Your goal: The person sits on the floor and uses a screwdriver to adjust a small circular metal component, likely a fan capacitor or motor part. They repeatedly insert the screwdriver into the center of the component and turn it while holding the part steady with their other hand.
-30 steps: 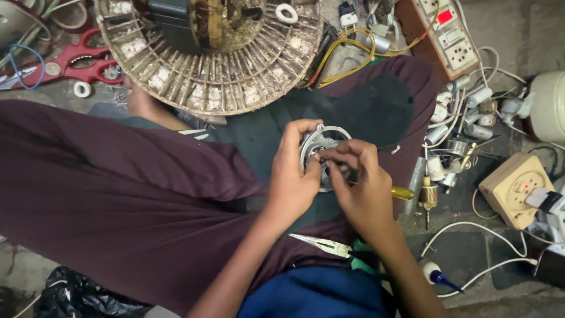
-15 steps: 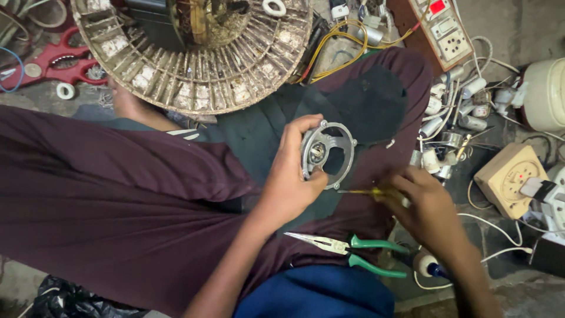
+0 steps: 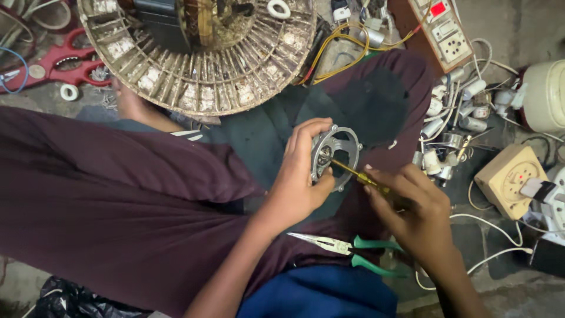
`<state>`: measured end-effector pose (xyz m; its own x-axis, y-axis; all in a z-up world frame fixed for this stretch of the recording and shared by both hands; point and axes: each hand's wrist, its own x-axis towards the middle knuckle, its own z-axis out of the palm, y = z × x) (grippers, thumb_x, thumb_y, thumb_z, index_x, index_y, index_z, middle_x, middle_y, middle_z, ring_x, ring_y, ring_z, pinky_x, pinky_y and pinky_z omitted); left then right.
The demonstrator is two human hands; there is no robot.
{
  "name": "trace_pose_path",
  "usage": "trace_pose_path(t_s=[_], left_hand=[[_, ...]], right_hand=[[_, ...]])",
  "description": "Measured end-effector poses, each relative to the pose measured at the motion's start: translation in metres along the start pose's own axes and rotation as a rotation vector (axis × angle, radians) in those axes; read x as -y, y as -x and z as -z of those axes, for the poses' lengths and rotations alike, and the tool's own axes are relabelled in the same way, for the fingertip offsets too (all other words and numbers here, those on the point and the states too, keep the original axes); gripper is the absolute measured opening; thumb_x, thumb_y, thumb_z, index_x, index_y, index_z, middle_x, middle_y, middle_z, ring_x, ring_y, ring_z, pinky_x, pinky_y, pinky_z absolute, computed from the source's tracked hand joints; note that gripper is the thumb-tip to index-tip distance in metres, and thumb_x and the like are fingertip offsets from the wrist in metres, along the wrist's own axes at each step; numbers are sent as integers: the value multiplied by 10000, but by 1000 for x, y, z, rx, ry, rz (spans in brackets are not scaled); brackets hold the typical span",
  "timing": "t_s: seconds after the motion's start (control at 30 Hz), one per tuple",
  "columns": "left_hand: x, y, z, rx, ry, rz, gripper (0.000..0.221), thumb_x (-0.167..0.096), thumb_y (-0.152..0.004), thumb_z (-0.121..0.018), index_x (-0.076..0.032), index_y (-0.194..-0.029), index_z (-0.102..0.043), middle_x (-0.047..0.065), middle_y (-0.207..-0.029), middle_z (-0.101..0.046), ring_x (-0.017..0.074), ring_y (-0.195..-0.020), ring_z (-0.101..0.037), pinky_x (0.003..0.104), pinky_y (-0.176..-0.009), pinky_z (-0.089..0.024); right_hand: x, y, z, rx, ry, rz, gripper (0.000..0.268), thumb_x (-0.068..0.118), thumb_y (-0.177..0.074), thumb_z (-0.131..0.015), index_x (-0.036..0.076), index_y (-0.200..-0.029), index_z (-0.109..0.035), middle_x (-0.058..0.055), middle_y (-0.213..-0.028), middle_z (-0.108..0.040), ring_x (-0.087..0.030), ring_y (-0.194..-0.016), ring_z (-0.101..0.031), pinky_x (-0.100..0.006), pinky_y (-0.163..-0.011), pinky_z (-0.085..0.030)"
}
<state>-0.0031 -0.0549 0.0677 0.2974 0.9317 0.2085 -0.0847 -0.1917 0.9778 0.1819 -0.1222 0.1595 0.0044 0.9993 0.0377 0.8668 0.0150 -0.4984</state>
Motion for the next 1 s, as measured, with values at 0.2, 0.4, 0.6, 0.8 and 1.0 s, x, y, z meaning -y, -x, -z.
trace_pose_path(t_s=[0.2,0.4,0.6,0.8,1.0], left_hand=[[-1,-2,0,-5,-35,-4,694,78,-759,-649,-8,-1410,-426,194,-1449,-494,381,-1430,-476,422,-1229,-361],[-3,-3,1,1,-33,4,694,80,-755,-647,-9,-1408,-428,192,-1449,-496,380,-1429,-477,421,-1224,-366],[-3,-3,2,6,-34,11,701,75,-750,-639,-9,-1411,-425,194,-1453,-490,382,-1430,-473,422,-1223,-365],[-3,-2,2,3,-62,5,701,70,-746,-643,-21,-1407,-430,189,-1450,-500,382,-1424,-479,427,-1217,-367],[-3,-2,1,5,-64,-8,699,68,-741,-646,-31,-1398,-430,186,-1445,-504,386,-1422,-486,434,-1215,-367]], right_hand=[[8,-6,1,-17,-6,-6,320,37,-830,-796,62,-1147,-760,-36,-794,-595,-87,-566,-523,-256,-537,-419],[6,-6,1,5,-55,29,326,37,-830,-784,54,-1153,-742,-32,-840,-622,-73,-609,-573,-241,-538,-447],[11,-7,2,28,-5,2,363,41,-806,-799,69,-1166,-759,-41,-784,-585,-100,-579,-543,-261,-524,-426],[16,-6,7,-10,12,32,338,38,-832,-781,69,-1166,-743,-39,-816,-589,-87,-601,-555,-254,-536,-431],[17,-7,6,17,26,-2,358,30,-819,-790,63,-1173,-750,-50,-779,-565,-111,-572,-524,-271,-524,-411]])
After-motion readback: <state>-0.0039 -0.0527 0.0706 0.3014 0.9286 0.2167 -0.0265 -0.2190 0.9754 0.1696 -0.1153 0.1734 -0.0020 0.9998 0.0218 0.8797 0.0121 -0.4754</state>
